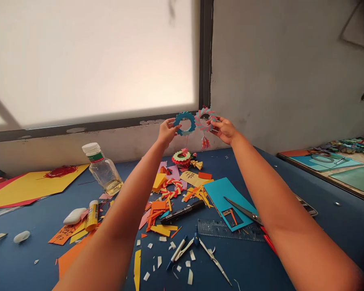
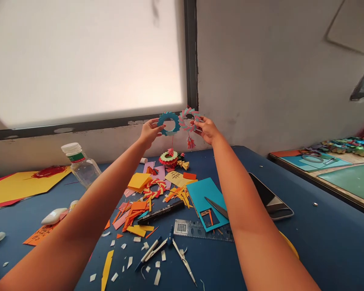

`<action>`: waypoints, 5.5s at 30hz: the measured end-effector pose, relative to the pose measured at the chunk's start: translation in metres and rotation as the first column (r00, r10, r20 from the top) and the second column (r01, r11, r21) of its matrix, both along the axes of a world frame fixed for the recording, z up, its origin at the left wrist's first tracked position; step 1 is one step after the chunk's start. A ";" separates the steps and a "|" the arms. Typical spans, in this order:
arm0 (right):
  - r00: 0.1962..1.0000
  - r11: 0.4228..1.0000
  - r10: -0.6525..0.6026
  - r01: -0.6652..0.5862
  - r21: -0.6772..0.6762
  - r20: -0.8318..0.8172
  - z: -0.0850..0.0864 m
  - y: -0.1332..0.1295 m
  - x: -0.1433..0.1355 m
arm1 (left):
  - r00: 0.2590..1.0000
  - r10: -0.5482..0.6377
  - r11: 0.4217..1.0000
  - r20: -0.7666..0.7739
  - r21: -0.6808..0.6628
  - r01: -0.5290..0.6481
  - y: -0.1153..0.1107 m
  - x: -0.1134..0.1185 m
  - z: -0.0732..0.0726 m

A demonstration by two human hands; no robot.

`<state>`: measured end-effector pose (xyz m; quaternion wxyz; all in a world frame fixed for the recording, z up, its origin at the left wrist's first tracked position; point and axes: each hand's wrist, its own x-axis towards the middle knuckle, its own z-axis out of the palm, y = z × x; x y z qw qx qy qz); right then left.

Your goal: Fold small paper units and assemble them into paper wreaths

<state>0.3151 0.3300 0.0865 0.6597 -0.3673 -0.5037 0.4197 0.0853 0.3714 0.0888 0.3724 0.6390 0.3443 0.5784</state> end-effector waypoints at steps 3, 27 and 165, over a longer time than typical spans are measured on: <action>1.000 1.000 -0.002 0.002 -0.005 0.002 0.004 -0.002 0.001 | 1.000 -0.007 1.000 -0.004 0.008 0.007 -0.002 0.002 0.004; 0.999 0.996 -0.041 0.040 -0.079 -0.003 -0.016 -0.007 0.019 | 1.000 0.007 1.000 -0.026 -0.018 -0.007 -0.010 0.010 0.003; 0.739 0.984 0.086 0.042 -0.172 0.669 -0.069 -0.002 -0.008 | 0.996 0.088 0.996 -0.002 0.026 -0.088 -0.023 -0.008 0.028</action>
